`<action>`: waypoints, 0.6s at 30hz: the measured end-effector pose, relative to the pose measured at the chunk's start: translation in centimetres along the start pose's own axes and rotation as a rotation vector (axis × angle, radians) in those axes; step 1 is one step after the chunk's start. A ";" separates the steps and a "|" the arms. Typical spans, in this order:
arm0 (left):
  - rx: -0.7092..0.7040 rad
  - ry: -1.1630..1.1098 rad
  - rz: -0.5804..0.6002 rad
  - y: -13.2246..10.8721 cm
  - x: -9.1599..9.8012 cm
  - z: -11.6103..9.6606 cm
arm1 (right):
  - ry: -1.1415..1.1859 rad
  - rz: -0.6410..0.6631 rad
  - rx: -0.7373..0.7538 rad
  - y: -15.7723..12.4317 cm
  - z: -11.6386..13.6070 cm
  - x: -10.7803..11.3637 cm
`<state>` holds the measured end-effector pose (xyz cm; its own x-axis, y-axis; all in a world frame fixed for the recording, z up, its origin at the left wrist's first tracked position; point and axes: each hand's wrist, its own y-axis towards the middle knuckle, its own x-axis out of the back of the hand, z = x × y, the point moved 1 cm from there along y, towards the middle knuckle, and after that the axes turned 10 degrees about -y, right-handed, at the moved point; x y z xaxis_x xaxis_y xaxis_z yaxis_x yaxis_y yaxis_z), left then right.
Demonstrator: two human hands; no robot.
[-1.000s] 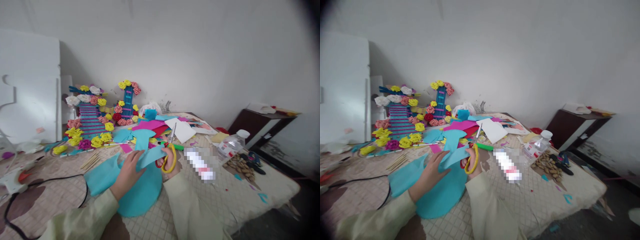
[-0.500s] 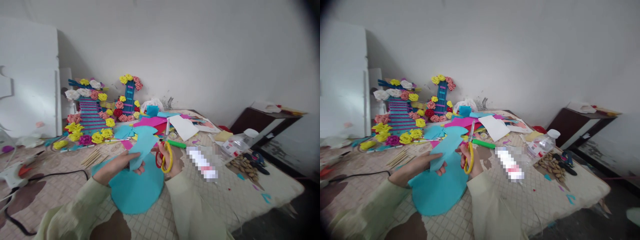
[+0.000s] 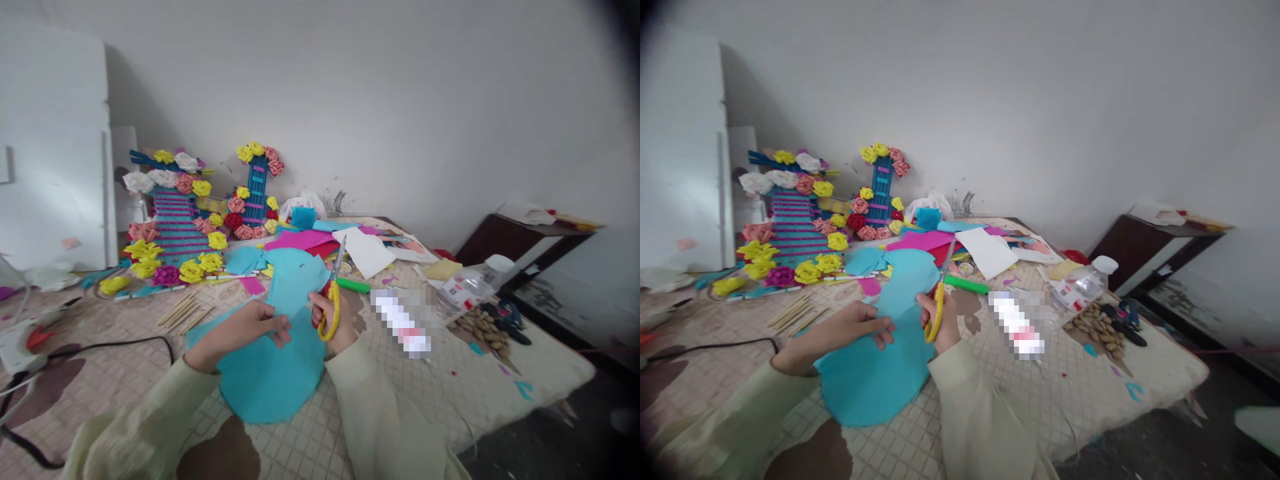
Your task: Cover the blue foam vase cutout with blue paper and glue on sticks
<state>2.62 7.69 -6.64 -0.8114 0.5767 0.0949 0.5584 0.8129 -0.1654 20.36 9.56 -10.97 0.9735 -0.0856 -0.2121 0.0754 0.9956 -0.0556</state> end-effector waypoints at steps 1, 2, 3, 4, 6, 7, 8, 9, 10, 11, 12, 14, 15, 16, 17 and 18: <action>0.002 -0.012 0.008 0.0 0.0 -0.1 | 0.003 -0.017 0.006 0.1 0.0 0.1; -0.003 -0.015 0.012 -0.1 0.0 -0.2 | 0.005 -0.032 0.013 0.1 -0.1 0.1; -0.014 -0.016 0.011 -0.1 -0.1 -0.4 | 0.006 -0.043 0.021 0.1 0.0 0.1; -0.032 -0.014 0.001 -0.1 -0.1 -0.5 | 0.006 -0.050 0.028 0.0 0.0 0.1; -0.072 0.000 -0.042 -0.1 -0.1 -0.7 | -0.006 -0.050 0.047 -0.2 0.1 0.0; -0.084 0.004 -0.066 -0.1 -0.2 -0.7 | -0.019 -0.047 0.059 -0.3 0.1 -0.1; -0.088 0.003 -0.086 -0.1 -0.1 -0.7 | -0.034 -0.043 0.072 -0.4 0.2 -0.1; -0.088 -0.004 -0.100 0.0 -0.1 -0.7 | -0.051 -0.039 0.085 -0.6 0.3 -0.2; -0.086 -0.012 -0.110 0.0 0.0 -0.7 | -0.070 -0.035 0.096 -0.7 0.3 -0.3; -0.081 -0.019 -0.115 0.0 0.1 -0.8 | -0.088 -0.031 0.105 -0.8 0.4 -0.3; -0.083 -0.017 -0.126 0.0 0.2 -0.8 | -0.102 -0.029 0.111 -0.8 0.4 -0.3; -0.111 0.038 -0.170 0.0 0.5 -0.9 | -0.119 -0.021 0.113 -0.9 0.5 -0.4; -0.133 0.079 -0.195 0.0 0.7 -1.0 | -0.120 -0.016 0.107 -1.0 0.6 -0.4; -0.156 0.120 -0.217 0.0 0.8 -1.0 | -0.116 -0.012 0.099 -1.0 0.6 -0.5; -0.180 0.168 -0.243 0.0 0.8 -1.0 | -0.110 -0.008 0.090 -1.0 0.6 -0.5; -0.206 0.247 -0.287 0.0 0.8 -1.0 | -0.102 -0.004 0.081 -1.0 0.6 -0.5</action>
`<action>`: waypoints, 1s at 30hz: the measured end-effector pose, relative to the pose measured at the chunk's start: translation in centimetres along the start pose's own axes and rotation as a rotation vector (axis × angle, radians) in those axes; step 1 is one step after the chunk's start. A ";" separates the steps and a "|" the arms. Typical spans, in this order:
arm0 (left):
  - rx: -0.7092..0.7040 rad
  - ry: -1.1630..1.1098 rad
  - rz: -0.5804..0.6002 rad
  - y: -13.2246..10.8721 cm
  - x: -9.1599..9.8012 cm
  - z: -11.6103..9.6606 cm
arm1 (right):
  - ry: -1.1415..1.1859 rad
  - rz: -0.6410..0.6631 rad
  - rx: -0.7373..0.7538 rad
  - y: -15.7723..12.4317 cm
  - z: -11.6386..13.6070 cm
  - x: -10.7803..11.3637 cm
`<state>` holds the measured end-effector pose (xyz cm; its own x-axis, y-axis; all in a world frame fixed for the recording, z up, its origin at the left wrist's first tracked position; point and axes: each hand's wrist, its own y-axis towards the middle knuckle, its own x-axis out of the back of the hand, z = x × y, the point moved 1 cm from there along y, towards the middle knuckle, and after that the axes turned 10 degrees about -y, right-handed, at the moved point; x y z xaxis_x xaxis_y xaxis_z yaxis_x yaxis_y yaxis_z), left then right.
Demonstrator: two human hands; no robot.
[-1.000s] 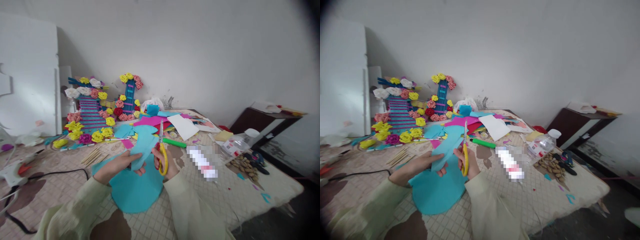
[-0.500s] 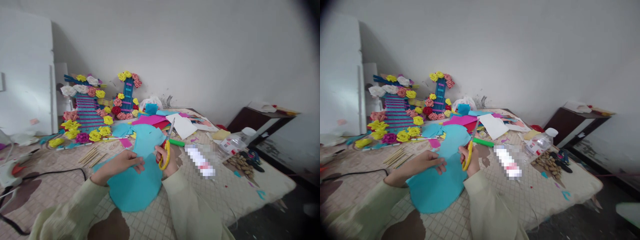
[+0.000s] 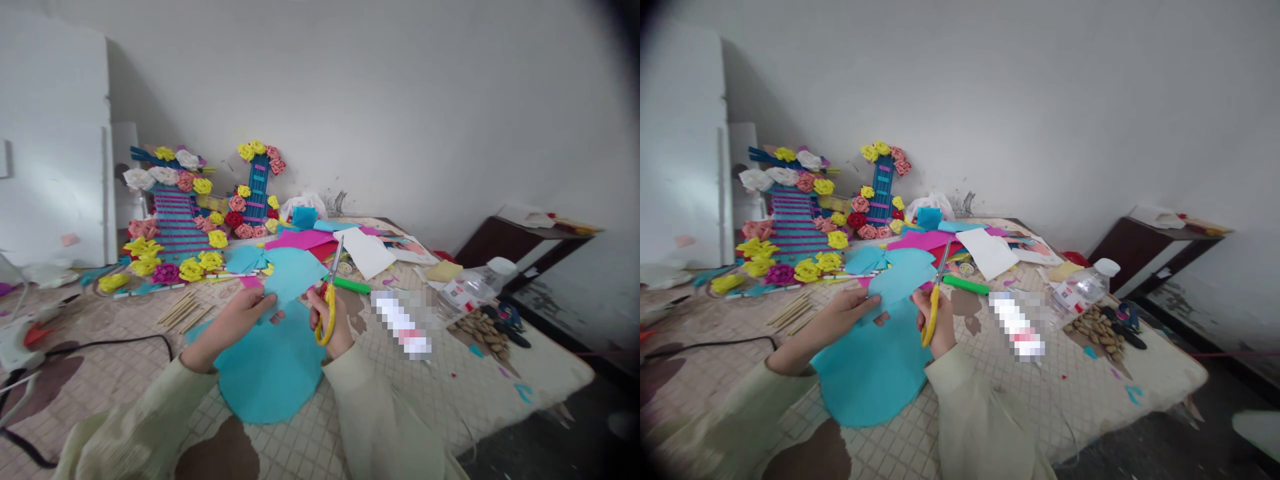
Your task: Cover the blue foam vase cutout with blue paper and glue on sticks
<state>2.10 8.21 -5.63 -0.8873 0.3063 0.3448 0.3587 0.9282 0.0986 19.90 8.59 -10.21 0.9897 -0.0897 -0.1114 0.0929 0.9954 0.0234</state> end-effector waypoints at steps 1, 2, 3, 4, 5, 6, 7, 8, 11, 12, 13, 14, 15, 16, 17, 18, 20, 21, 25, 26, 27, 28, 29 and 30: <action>-0.032 0.106 -0.053 -0.1 0.0 0.1 | 0.008 0.004 -0.010 0.0 -0.1 0.0; -0.063 0.224 -0.117 -0.1 -0.1 0.2 | 0.017 0.017 -0.022 0.0 -0.2 -0.1; -0.086 0.337 -0.183 -0.3 -0.2 0.3 | 0.028 0.043 -0.034 0.0 -0.3 -0.2; -0.113 0.440 -0.245 -0.4 -0.4 0.5 | 0.045 0.083 -0.042 -0.1 -0.5 -0.2; -0.154 0.526 -0.293 -0.6 -0.6 0.6 | 0.072 0.133 -0.043 -0.1 -0.6 -0.4; -0.215 0.597 -0.317 -0.8 -0.8 0.7 | 0.108 0.184 -0.037 -0.2 -0.8 -0.5; -0.297 0.665 -0.325 -1.0 -1.1 0.7 | 0.152 0.228 -0.025 -0.3 -0.9 -0.6; -0.397 0.754 -0.326 -1.1 -1.4 0.7 | 0.198 0.262 -0.016 -0.5 -1.0 -0.8; -0.635 0.994 -0.291 -1.4 -2.2 0.6 | 0.281 0.270 -0.041 -0.8 -1.0 -1.2; -0.669 1.040 -0.278 -1.4 -2.3 0.7 | 0.284 0.240 -0.056 -0.8 -0.9 -1.2; -0.687 1.073 -0.264 -1.4 -2.4 0.8 | 0.280 0.199 -0.067 -0.8 -0.9 -1.3; -0.694 1.094 -0.249 -1.3 -2.4 0.9 | 0.271 0.153 -0.073 -0.8 -0.8 -1.3; -0.694 1.103 -0.236 -1.2 -2.5 1.0 | 0.263 0.111 -0.075 -0.7 -0.8 -1.2; -0.692 1.102 -0.226 -1.1 -2.5 1.1 | 0.255 0.078 -0.076 -0.6 -0.8 -1.2; -0.685 1.090 -0.219 -1.0 -2.5 1.1 | 0.248 0.055 -0.078 -0.5 -0.9 -1.1; -0.676 1.065 -0.219 -1.1 -2.6 1.0 | 0.241 0.038 -0.078 -0.3 -0.9 -1.0; -0.656 0.958 -0.239 -1.4 -3.0 0.5 | 0.232 0.007 -0.078 -0.2 -1.0 -0.8; -0.634 0.862 -0.252 -1.7 -3.3 0.1 | 0.223 -0.008 -0.072 -0.2 -1.0 -0.7; -0.317 0.210 -0.188 -3.0 -5.4 -0.8 | 0.131 -0.010 -0.002 -0.2 -0.6 -0.2; -0.190 0.024 -0.158 -3.1 -6.2 -0.6 | 0.100 -0.004 0.016 -0.3 -0.5 -0.2; -0.077 -0.157 -0.153 -3.1 -6.9 -0.2 | 0.075 -0.003 0.031 -0.4 -0.5 -0.1; 0.010 -0.323 -0.180 -3.0 -7.5 0.3 | 0.057 -0.005 0.043 -0.5 -0.4 -0.1; 0.066 -0.480 -0.223 -2.8 -8.0 0.8 | 0.041 -0.009 0.055 -0.6 -0.4 -0.1; 0.103 -0.637 -0.265 -2.6 -8.4 1.4 | 0.027 -0.010 0.067 -0.7 -0.3 -0.1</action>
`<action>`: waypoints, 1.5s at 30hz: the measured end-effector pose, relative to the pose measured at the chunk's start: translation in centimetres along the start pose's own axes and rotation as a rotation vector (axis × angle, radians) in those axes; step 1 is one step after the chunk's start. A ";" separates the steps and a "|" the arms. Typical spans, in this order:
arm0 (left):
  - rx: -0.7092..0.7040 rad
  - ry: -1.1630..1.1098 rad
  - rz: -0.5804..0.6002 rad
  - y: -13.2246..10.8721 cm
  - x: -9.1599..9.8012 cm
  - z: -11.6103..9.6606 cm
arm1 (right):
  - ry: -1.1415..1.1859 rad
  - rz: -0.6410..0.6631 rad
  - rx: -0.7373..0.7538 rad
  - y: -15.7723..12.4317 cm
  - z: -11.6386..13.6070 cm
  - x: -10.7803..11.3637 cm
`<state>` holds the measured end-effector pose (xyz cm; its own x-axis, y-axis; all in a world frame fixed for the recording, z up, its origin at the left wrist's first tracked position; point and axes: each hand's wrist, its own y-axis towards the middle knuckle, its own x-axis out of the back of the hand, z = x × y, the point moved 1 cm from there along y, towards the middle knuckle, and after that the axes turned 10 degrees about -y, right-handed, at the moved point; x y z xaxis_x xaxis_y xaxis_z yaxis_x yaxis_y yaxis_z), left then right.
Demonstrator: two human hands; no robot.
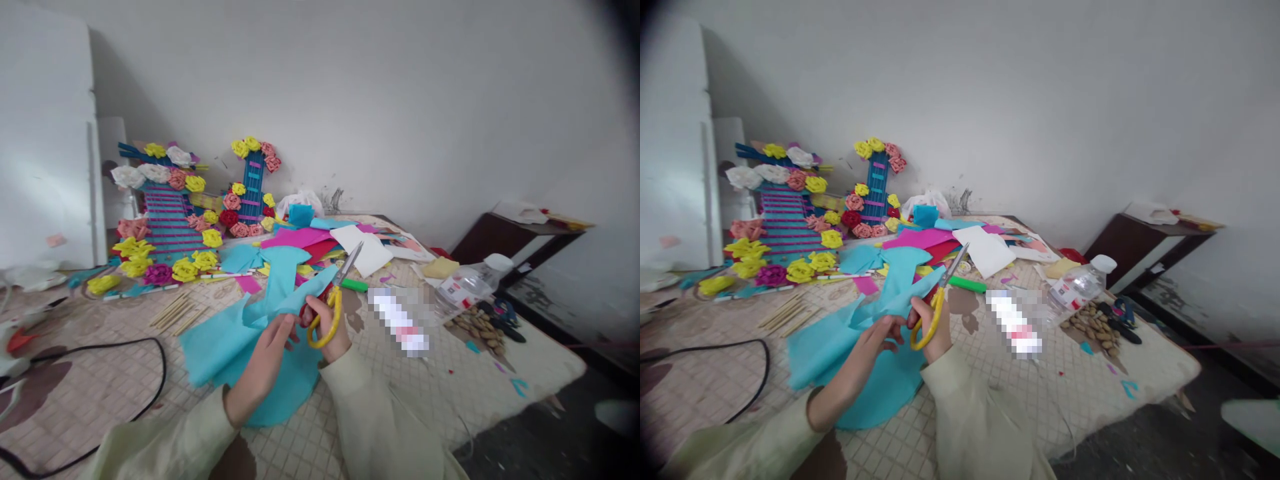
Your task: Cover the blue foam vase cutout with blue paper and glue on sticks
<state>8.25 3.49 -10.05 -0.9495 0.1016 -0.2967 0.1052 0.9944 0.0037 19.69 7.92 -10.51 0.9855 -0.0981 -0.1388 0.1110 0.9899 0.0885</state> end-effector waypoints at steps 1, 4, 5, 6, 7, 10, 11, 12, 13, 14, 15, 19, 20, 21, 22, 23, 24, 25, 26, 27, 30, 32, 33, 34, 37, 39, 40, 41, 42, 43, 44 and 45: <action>0.031 -0.148 -0.043 0.3 0.0 0.5 | -0.014 0.001 0.015 -0.1 0.1 0.0; 0.077 -0.449 -0.148 1.0 0.0 1.1 | -0.058 0.005 0.064 -0.6 0.5 -0.2; 0.076 -0.484 -0.171 1.1 0.1 0.9 | -0.070 0.001 0.074 -0.8 0.8 -0.2; 0.064 -0.498 -0.180 1.3 0.1 0.5 | -0.082 -0.001 0.080 -0.9 1.0 -0.2; 0.043 -0.510 -0.173 1.4 0.1 0.1 | -0.097 -0.003 0.082 -1.0 1.2 -0.2; -0.042 -0.620 -0.124 1.8 -0.3 -1.5 | -0.135 0.001 0.093 -1.3 1.9 -0.4; -0.069 -0.669 -0.113 1.9 -0.5 -1.9 | -0.139 0.006 0.099 -1.3 2.0 -0.4; -0.090 -0.713 -0.107 2.0 -0.7 -2.3 | -0.136 0.008 0.103 -1.4 2.1 -0.4; -0.104 -0.744 -0.104 2.1 -1.0 -2.6 | -0.129 0.012 0.103 -1.4 2.1 -0.5; -0.115 -0.765 -0.104 2.2 -1.3 -2.9 | -0.118 0.016 0.103 -1.4 2.1 -0.5; -0.127 -0.778 -0.107 2.3 -1.6 -3.0 | -0.108 0.019 0.102 -1.4 2.1 -0.6; -0.201 -0.796 -0.154 2.6 -2.6 -3.3 | -0.085 0.014 0.106 -1.3 1.9 -0.6; -0.229 -0.795 -0.167 2.7 -2.6 -3.3 | -0.079 0.005 0.107 -1.3 1.9 -0.6; -0.257 -0.792 -0.177 2.9 -2.6 -3.5 | -0.069 -0.004 0.106 -1.2 1.9 -0.6; -0.280 -0.786 -0.182 3.0 -2.4 -3.7 | -0.058 -0.008 0.102 -1.1 1.9 -0.6; -0.295 -0.775 -0.186 3.2 -2.2 -4.0 | -0.049 -0.004 0.095 -1.0 1.9 -0.6; -0.307 -0.757 -0.187 3.4 -1.8 -4.4 | -0.043 0.013 0.084 -1.0 1.9 -0.7; -0.320 -0.735 -0.186 3.5 -1.4 -4.9 | -0.044 0.043 0.066 -1.0 1.8 -0.8; -0.340 -0.711 -0.183 3.7 -0.9 -5.5 | -0.056 0.085 0.043 -1.0 1.8 -0.9; -0.369 -0.687 -0.178 3.9 -0.4 -6.1 | -0.074 0.130 0.020 -1.2 1.8 -1.0; -0.496 -0.633 -0.161 4.2 1.0 -8.0 | -0.130 0.269 -0.030 -1.9 1.7 -1.5; -0.564 -0.617 -0.155 4.3 1.7 -9.1 | -0.144 0.349 -0.052 -2.5 1.7 -1.8; -0.586 -0.613 -0.151 4.3 2.0 -9.5 | -0.146 0.382 -0.064 -2.7 1.7 -2.0; -0.603 -0.613 -0.149 4.4 2.2 -9.7 | -0.148 0.413 -0.079 -3.0 1.6 -2.1; -0.620 -0.627 -0.195 4.7 2.6 -9.8 | -0.165 0.486 -0.126 -3.6 1.4 -2.3; -0.608 -0.651 -0.263 4.9 2.7 -9.5 | -0.190 0.534 -0.149 -3.9 1.2 -2.4; -0.600 -0.664 -0.291 5.0 2.6 -9.3 | -0.205 0.555 -0.158 -4.0 1.1 -2.5; -0.592 -0.674 -0.301 5.0 2.6 -9.1 | -0.215 0.571 -0.166 -4.2 1.1 -2.5; -0.589 -0.680 -0.297 5.0 2.5 -8.9 | -0.223 0.585 -0.174 -4.3 1.0 -2.6; -0.587 -0.678 -0.285 5.0 2.3 -8.8 | -0.223 0.593 -0.183 -4.4 1.0 -2.7; -0.581 -0.669 -0.271 5.0 2.1 -8.7 | -0.216 0.601 -0.192 -4.5 1.0 -2.7; -0.574 -0.652 -0.260 4.9 2.0 -8.6 | -0.206 0.607 -0.198 -4.5 1.1 -2.8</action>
<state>4.37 8.80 -2.44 -0.5487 0.0093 -0.8360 -0.4187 0.8625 0.2844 16.56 3.59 -9.48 0.8724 0.4835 0.0720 -0.4767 0.8741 -0.0936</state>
